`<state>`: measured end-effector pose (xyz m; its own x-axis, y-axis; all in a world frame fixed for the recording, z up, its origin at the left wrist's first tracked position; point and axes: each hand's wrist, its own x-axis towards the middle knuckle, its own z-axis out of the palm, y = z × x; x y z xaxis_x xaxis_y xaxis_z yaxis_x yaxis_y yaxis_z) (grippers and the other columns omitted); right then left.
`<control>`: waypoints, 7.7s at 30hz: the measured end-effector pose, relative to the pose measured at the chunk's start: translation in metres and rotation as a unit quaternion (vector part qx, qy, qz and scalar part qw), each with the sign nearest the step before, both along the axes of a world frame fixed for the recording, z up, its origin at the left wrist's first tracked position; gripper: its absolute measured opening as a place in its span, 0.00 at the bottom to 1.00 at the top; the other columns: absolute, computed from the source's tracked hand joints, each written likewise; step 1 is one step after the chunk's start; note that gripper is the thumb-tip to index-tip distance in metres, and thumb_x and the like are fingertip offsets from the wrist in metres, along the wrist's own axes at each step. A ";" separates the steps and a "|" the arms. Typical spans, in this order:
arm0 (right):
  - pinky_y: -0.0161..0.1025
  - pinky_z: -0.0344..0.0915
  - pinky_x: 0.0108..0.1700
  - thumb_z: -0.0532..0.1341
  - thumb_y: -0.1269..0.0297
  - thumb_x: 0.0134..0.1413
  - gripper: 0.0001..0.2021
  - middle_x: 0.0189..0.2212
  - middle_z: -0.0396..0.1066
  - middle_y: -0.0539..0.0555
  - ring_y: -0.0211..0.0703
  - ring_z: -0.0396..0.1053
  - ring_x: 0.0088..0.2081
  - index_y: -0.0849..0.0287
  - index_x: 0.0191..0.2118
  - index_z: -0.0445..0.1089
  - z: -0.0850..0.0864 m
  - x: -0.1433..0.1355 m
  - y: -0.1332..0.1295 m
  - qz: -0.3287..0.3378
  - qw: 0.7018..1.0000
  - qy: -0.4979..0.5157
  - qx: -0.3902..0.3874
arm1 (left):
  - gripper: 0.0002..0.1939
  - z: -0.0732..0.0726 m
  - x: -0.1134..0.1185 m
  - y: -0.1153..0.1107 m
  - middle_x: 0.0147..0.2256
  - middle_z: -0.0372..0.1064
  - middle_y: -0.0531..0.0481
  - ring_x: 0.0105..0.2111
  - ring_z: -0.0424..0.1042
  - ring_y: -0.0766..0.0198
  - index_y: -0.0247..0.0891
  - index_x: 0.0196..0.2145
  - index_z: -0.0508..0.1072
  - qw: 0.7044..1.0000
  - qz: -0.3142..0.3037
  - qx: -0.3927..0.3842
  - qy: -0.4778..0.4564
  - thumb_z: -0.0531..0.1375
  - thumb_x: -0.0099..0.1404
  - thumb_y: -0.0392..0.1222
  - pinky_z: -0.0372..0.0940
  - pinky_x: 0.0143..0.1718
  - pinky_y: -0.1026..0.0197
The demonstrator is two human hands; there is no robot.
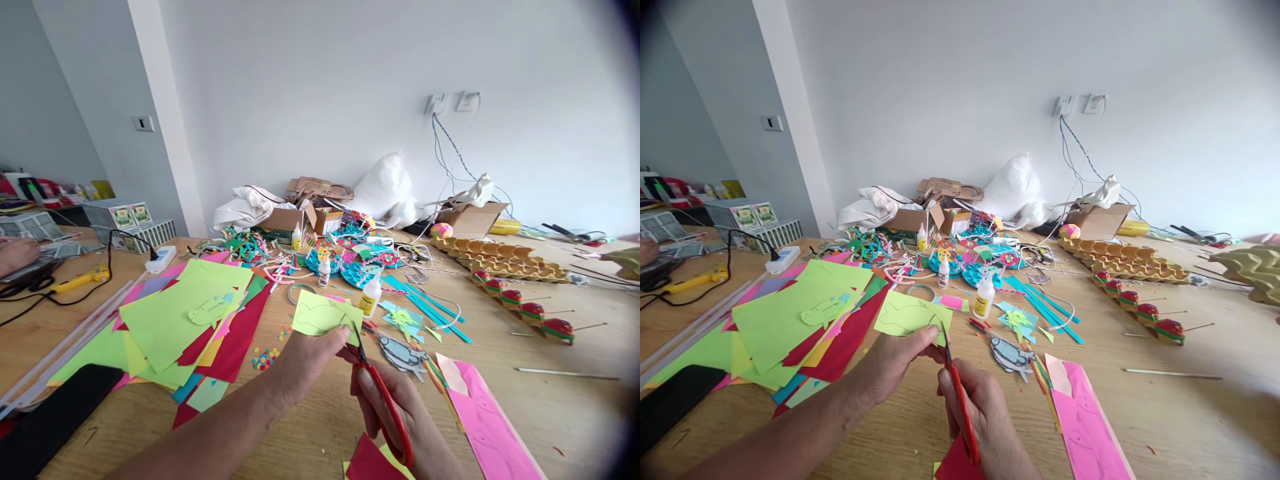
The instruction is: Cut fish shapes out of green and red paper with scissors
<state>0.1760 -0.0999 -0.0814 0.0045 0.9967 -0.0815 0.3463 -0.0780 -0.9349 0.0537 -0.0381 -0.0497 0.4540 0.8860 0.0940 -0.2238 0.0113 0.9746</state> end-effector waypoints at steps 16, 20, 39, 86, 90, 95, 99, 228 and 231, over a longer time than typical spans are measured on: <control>0.30 0.48 0.16 0.48 0.46 0.50 0.19 0.09 0.51 0.42 0.32 0.51 0.11 0.56 0.22 0.58 -0.011 0.003 0.005 -0.007 1.000 0.010 -0.007 | 0.09 -0.004 -0.001 0.006 0.24 0.70 0.50 0.25 0.69 0.66 0.32 0.25 0.71 0.997 -0.036 -0.055 -0.031 0.58 0.51 0.42 0.67 0.30 0.63; 0.30 0.47 0.16 0.47 0.45 0.49 0.19 0.09 0.52 0.42 0.32 0.51 0.12 0.56 0.21 0.57 -0.009 0.002 0.005 -0.007 1.000 0.000 -0.006 | 0.10 -0.004 -0.001 0.007 0.24 0.70 0.50 0.25 0.69 0.65 0.32 0.26 0.71 0.997 -0.021 -0.063 -0.026 0.60 0.50 0.43 0.68 0.30 0.61; 0.31 0.52 0.20 0.47 0.45 0.52 0.20 0.11 0.53 0.43 0.34 0.53 0.15 0.56 0.23 0.57 -0.001 0.002 0.000 0.017 1.000 0.013 0.004 | 0.09 0.001 -0.002 0.005 0.26 0.69 0.49 0.28 0.69 0.64 0.33 0.25 0.71 0.999 -0.040 0.002 0.018 0.55 0.55 0.42 0.67 0.34 0.59; 0.30 0.50 0.18 0.47 0.46 0.53 0.20 0.10 0.53 0.42 0.33 0.52 0.13 0.56 0.22 0.56 -0.005 0.002 0.001 0.011 1.000 0.002 0.001 | 0.08 0.000 -0.010 0.011 0.26 0.69 0.50 0.26 0.68 0.66 0.33 0.26 0.72 0.996 -0.086 0.002 0.001 0.59 0.54 0.42 0.64 0.29 0.64; 0.30 0.50 0.17 0.48 0.44 0.51 0.20 0.10 0.52 0.42 0.33 0.52 0.12 0.56 0.21 0.56 -0.006 0.002 0.002 0.007 1.000 0.001 -0.004 | 0.08 0.000 -0.010 0.011 0.26 0.69 0.49 0.27 0.68 0.66 0.33 0.26 0.72 0.997 -0.078 0.005 0.011 0.58 0.54 0.42 0.64 0.29 0.65; 0.30 0.48 0.16 0.48 0.44 0.50 0.20 0.10 0.52 0.43 0.33 0.52 0.12 0.55 0.20 0.54 -0.008 0.003 0.003 -0.003 1.000 -0.014 -0.015 | 0.06 -0.001 -0.011 0.015 0.26 0.69 0.51 0.27 0.68 0.67 0.34 0.27 0.71 0.996 -0.093 -0.005 0.001 0.58 0.53 0.40 0.64 0.28 0.65; 0.30 0.46 0.16 0.48 0.46 0.52 0.19 0.10 0.52 0.42 0.33 0.52 0.13 0.55 0.20 0.53 -0.012 0.004 0.005 -0.001 1.000 -0.021 -0.001 | 0.06 -0.004 -0.013 0.019 0.28 0.69 0.50 0.28 0.69 0.67 0.34 0.29 0.71 0.994 -0.111 -0.002 -0.007 0.57 0.54 0.39 0.65 0.28 0.66; 0.30 0.47 0.17 0.48 0.48 0.54 0.19 0.10 0.54 0.43 0.33 0.52 0.14 0.56 0.21 0.55 -0.006 0.006 0.003 0.039 0.999 -0.035 0.008 | 0.05 0.009 -0.025 0.022 0.28 0.68 0.52 0.28 0.66 0.67 0.34 0.28 0.70 0.990 -0.122 0.013 0.062 0.60 0.53 0.38 0.61 0.30 0.65; 0.30 0.47 0.17 0.47 0.48 0.54 0.19 0.10 0.54 0.43 0.33 0.53 0.14 0.56 0.21 0.54 -0.006 0.005 0.002 0.047 0.998 -0.031 0.005 | 0.04 0.009 -0.026 0.023 0.28 0.69 0.51 0.29 0.66 0.68 0.34 0.29 0.71 0.989 -0.125 0.017 0.071 0.59 0.54 0.37 0.61 0.31 0.66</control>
<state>0.1813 -0.0975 -0.0872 -0.0845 0.9936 -0.0744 0.4081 -0.0336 -0.9123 0.0273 -0.0155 -0.0410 0.6698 0.7414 0.0414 -0.0781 0.0149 0.9968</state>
